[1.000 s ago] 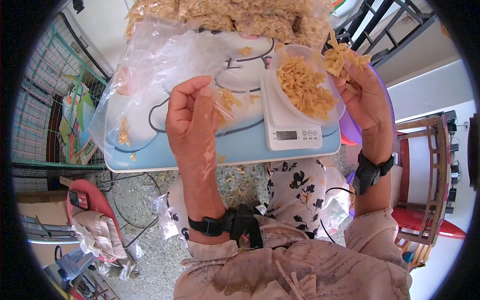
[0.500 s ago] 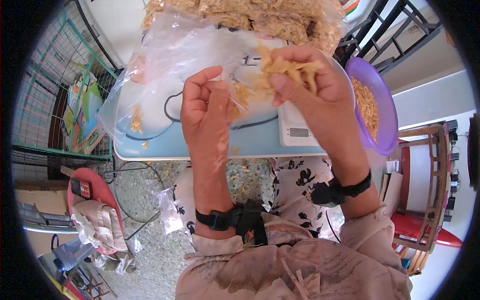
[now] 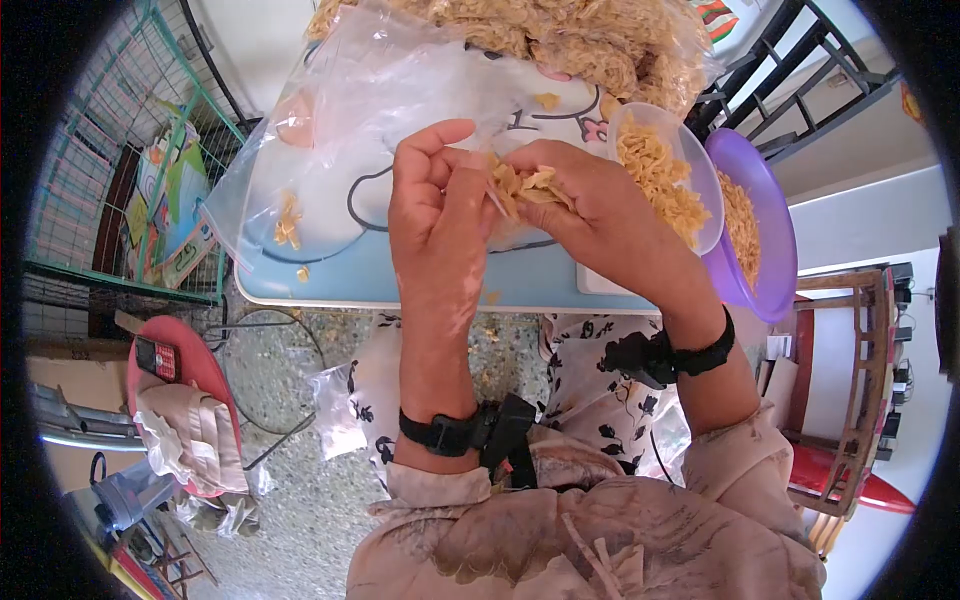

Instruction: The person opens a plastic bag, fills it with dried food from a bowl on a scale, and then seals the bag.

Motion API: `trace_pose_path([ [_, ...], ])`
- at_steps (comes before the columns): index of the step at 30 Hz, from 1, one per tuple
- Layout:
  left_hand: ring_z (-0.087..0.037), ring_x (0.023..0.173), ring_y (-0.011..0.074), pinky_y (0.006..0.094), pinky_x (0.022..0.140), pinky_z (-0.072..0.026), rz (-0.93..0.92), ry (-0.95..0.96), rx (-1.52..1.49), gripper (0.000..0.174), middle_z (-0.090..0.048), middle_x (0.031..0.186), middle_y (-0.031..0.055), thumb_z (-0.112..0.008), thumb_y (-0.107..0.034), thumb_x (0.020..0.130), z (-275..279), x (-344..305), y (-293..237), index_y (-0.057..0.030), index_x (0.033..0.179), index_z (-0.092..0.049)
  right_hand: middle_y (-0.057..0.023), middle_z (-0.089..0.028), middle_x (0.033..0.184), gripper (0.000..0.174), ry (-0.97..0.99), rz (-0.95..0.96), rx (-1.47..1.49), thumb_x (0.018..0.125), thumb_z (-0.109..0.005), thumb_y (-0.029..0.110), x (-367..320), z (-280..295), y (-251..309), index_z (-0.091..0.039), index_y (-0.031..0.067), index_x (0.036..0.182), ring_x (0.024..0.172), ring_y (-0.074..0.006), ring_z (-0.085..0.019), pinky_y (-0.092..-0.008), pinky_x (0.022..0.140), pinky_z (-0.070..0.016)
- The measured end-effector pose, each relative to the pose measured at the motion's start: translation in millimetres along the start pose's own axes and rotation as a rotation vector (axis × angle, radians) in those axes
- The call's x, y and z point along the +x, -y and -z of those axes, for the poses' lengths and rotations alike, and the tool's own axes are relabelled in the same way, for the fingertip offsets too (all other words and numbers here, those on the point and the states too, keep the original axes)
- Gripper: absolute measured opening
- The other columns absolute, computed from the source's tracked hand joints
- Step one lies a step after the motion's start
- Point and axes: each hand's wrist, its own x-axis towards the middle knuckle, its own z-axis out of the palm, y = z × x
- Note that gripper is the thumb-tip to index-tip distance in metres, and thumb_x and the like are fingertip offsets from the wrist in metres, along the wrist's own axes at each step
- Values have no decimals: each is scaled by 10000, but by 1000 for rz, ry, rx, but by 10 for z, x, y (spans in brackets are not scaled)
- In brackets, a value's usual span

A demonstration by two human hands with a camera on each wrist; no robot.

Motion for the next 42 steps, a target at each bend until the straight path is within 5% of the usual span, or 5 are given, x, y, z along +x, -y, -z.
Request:
trace_pose_path([
  [7,-499,738,33,173,657,-407,-15,118,20,213,-558,840,-1,-506,-64,947,-46,-82,-77,-17,1152,-479,-231,-625,820,190,229,80,-221,847,-538,167,107,70,35,-598,-10,875,802,-408,-614,-466,711,-488],
  [15,-403,575,10,169,475,-297,-70,-29,46,207,-530,756,-29,-565,-96,902,14,-11,6,-41,1097,-526,-238,-624,766,182,176,140,-204,798,-581,182,240,13,46,-612,5,827,737,-415,-617,-466,643,-490],
  [24,-402,557,12,154,461,-307,-4,-71,1,243,-504,728,-36,-579,-109,886,112,13,41,-27,1108,-523,-42,-631,863,368,405,-375,140,806,-662,233,301,221,297,-588,30,1104,592,-85,-558,-245,474,-428],
  [36,-451,629,21,157,539,-359,-66,9,41,197,-534,772,-21,-555,-81,911,56,-26,32,-32,1101,-535,-221,-620,758,290,337,14,-264,848,-518,262,288,8,114,-631,2,788,662,-390,-607,-441,646,-492],
  [42,-436,606,16,158,509,-334,14,-120,42,189,-534,763,-22,-567,-100,915,128,10,16,-34,1091,-545,-107,-628,974,260,316,-372,230,851,-647,168,324,207,208,-590,-14,1028,721,-130,-632,-252,572,-524],
])
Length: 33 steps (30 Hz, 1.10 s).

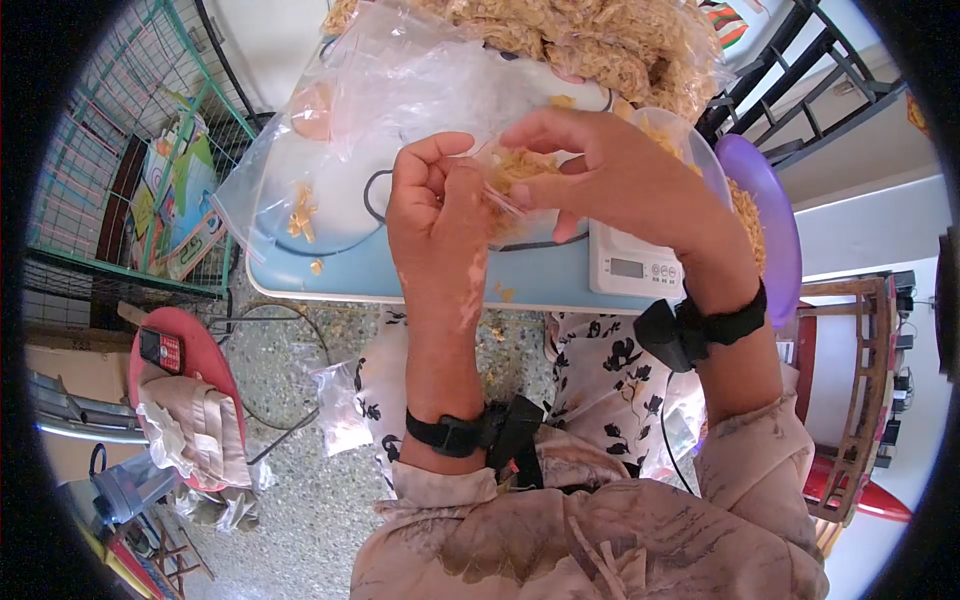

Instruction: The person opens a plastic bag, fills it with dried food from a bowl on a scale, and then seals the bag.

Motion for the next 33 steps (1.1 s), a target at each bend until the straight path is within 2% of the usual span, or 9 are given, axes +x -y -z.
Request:
trace_pose_path([
  [2,-427,595,11,158,494,-318,3,-2,10,193,-531,758,-25,-571,-105,915,4,-4,-1,-35,1092,-545,-117,-595,1086,282,-15,-19,156,842,-667,141,-18,48,-1,-578,-31,1048,762,-136,-638,-236,614,-553],
  [5,-395,557,4,160,463,-278,-2,-2,-6,191,-518,736,-33,-572,-108,914,-1,-16,2,-37,1089,-546,-90,-609,1024,259,-78,33,184,852,-655,138,17,55,-129,-587,-26,1040,766,-120,-631,-237,626,-560],
  [7,-516,692,34,176,586,-421,2,56,-7,173,-583,838,31,-493,-55,924,13,-18,-6,1,1087,-513,-110,-625,963,249,-89,62,175,839,-648,146,55,31,-184,-597,-35,1002,715,-150,-648,-257,610,-559],
  [11,-521,697,41,181,591,-429,18,53,-34,171,-588,848,38,-490,-57,929,8,-11,-7,4,1087,-511,-108,-648,832,216,-141,146,137,846,-617,165,58,-25,-199,-626,-25,946,672,-158,-657,-277,573,-542],
  [13,-403,572,10,163,480,-304,18,8,-14,201,-515,736,-33,-574,-106,908,-16,-9,-20,-37,1094,-542,-111,-653,800,213,-104,110,43,843,-608,180,-24,-21,-22,-639,-13,929,675,-163,-655,-289,587,-535],
  [15,-411,584,12,164,488,-309,-6,5,-13,196,-518,749,-33,-570,-98,908,-29,-12,-34,-36,1092,-541,-114,-657,767,214,-67,72,-51,841,-599,195,-37,-40,19,-652,0,912,677,-168,-654,-302,600,-528],
  [23,-446,659,15,160,531,-338,-140,105,17,185,-530,822,-30,-563,-97,919,-50,-67,-98,-39,1092,-538,-173,-648,778,200,-123,435,-492,820,-568,187,99,-202,-166,-661,20,760,740,-353,-630,-407,648,-499],
  [27,-444,652,13,157,538,-347,-177,143,-5,172,-534,812,-26,-542,-68,919,-98,-92,-121,-30,1086,-530,-181,-642,776,192,-152,356,-566,834,-555,187,118,-261,-172,-642,27,770,755,-374,-626,-440,666,-497],
  [33,-405,588,20,165,494,-307,-121,-25,-113,172,-499,752,-41,-581,-85,897,-18,-32,-145,-47,1062,-553,-194,-651,864,224,-204,225,-171,832,-546,139,-43,-160,-140,-564,0,1008,801,-332,-650,-436,694,-496],
])
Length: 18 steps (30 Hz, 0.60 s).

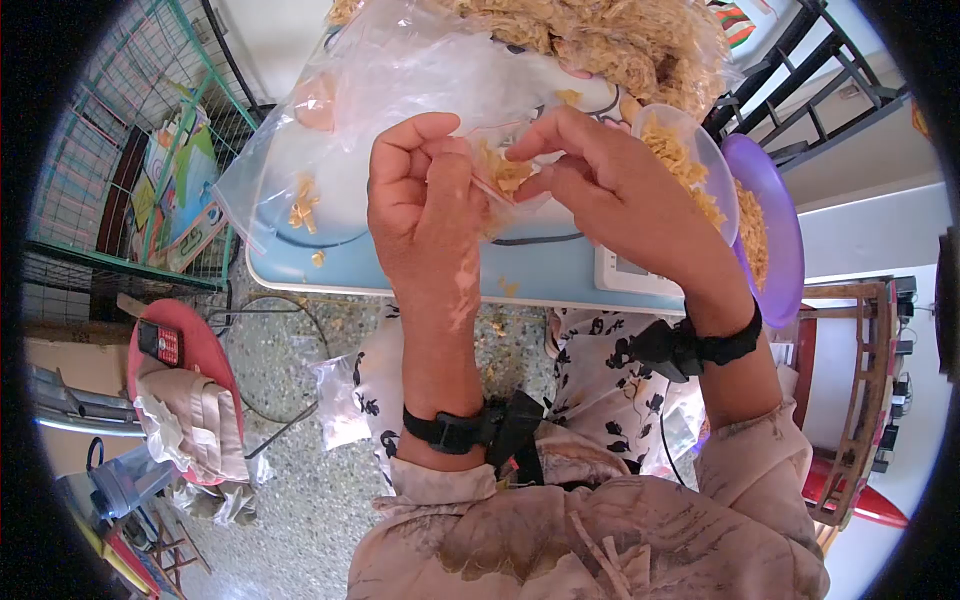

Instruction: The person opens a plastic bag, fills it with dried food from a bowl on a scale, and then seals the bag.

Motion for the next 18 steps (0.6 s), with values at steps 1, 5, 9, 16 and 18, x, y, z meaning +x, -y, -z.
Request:
trace_pose_path([
  [1,-388,566,21,169,485,-295,16,18,-29,171,-486,737,-43,-580,-84,895,12,1,2,-47,1060,-556,-152,-646,956,247,82,-20,60,840,-563,131,-43,24,9,-567,5,1052,880,-271,-646,-357,702,-496],
  [5,-359,544,22,176,467,-265,18,22,-19,169,-466,725,-42,-576,-78,895,-31,-10,14,-45,1060,-556,-157,-604,1151,318,405,-32,63,822,-604,131,-150,61,170,-571,0,1110,1074,-250,-589,-309,778,-496],
  [9,-360,542,22,178,459,-257,-75,29,47,131,-467,724,-39,-565,-65,894,-74,-64,24,-50,1023,-551,-213,-620,1026,351,86,493,-202,747,-635,192,-141,-198,-119,-571,-10,1027,901,-356,-614,-421,783,-513],
  [16,-333,529,30,189,441,-242,-113,37,23,117,-467,698,-35,-559,-53,892,-7,-31,35,-54,1008,-547,-181,-596,1055,323,174,184,-245,751,-655,148,-162,-256,84,-599,4,1035,1002,-365,-571,-432,831,-494],
  [18,-330,519,32,188,430,-234,-123,-36,-2,127,-476,694,-33,-569,-66,890,-30,-33,15,-61,1016,-551,-165,-584,1094,314,191,155,-217,761,-656,129,-212,-195,127,-600,17,1048,1038,-356,-551,-409,866,-477],
])
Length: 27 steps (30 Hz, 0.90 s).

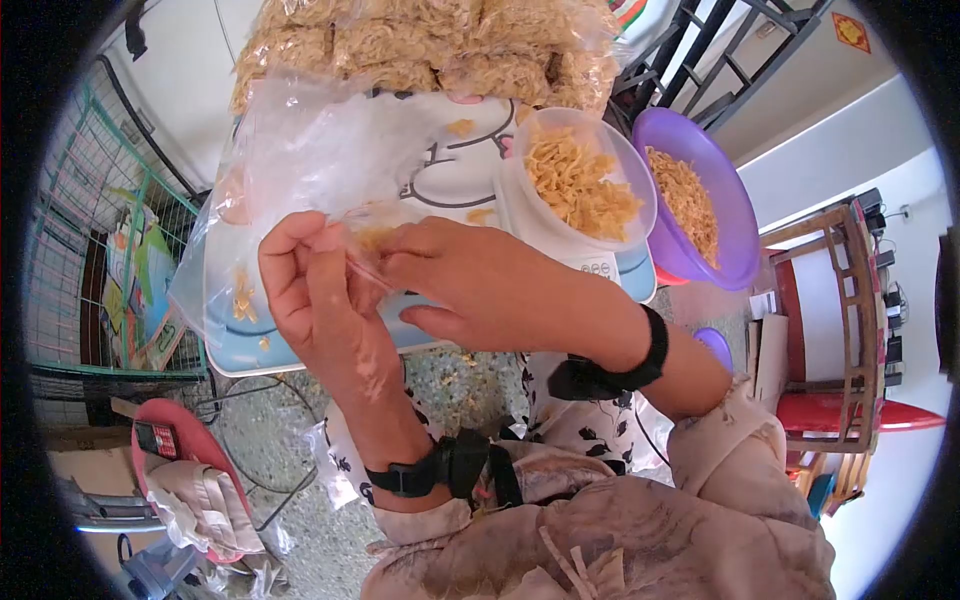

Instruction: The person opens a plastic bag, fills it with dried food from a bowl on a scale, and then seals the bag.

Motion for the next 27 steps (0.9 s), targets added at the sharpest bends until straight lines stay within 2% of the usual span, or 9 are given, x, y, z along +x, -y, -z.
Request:
trace_pose_path([
  [2,-331,515,31,188,428,-233,12,-14,-3,127,-484,698,-30,-570,-70,892,-46,-13,-78,-63,1017,-549,-146,-572,1170,308,-265,283,2,762,-653,69,-134,76,-27,-605,23,1062,1049,-342,-559,-401,883,-475],
  [5,-323,504,26,184,425,-223,33,13,-62,118,-505,722,-22,-573,-61,893,-6,-12,-114,-65,1009,-549,-124,-589,1177,332,-370,250,-97,771,-653,32,-363,356,-111,-609,42,1100,1042,-324,-572,-400,906,-464],
  [7,-314,497,23,180,425,-214,42,56,-118,109,-518,742,-16,-575,-48,893,7,-17,-124,-65,999,-551,-103,-618,1152,320,-392,112,-224,808,-641,43,-572,581,-273,-620,66,1126,988,-269,-600,-353,845,-483],
  [9,-303,480,27,185,414,-205,48,48,-172,109,-510,722,-13,-568,-50,901,-5,-22,-136,-66,1008,-556,-74,-640,1127,297,-429,-173,-130,837,-632,63,-696,757,-379,-629,75,1133,956,-210,-606,-297,770,-491],
  [12,-312,480,27,187,414,-210,99,158,-271,105,-515,721,-10,-570,-60,907,68,7,-58,-64,1012,-560,-60,-627,1177,323,-399,-310,-200,847,-627,70,-796,882,-594,-614,74,1170,900,-164,-602,-256,710,-483],
  [15,-317,468,34,187,398,-233,217,21,-156,134,-526,720,-8,-571,-91,901,-32,-16,33,-67,1031,-549,-69,-604,1215,409,-370,-204,-293,829,-626,72,-817,867,-884,-572,83,1235,865,-171,-583,-270,715,-483],
  [18,-324,480,28,189,425,-229,197,150,-195,105,-517,726,-7,-571,-69,912,26,2,145,-53,1016,-565,-90,-577,1242,493,-349,-85,-360,805,-626,83,-726,797,-1147,-526,92,1288,892,-201,-584,-303,751,-489],
  [24,-307,463,30,187,398,-232,200,123,-157,168,-535,719,-13,-585,-79,893,5,2,174,-66,1059,-558,-142,-566,1224,546,-199,-157,-270,785,-641,105,-601,734,-1246,-505,89,1313,1013,-249,-597,-341,843,-485],
  [27,-309,466,30,187,400,-233,196,116,-127,170,-533,727,-12,-583,-91,899,-2,5,186,-64,1064,-554,-147,-586,1167,510,-163,-221,-285,794,-647,96,-600,746,-1240,-526,73,1289,951,-223,-622,-318,805,-497],
])
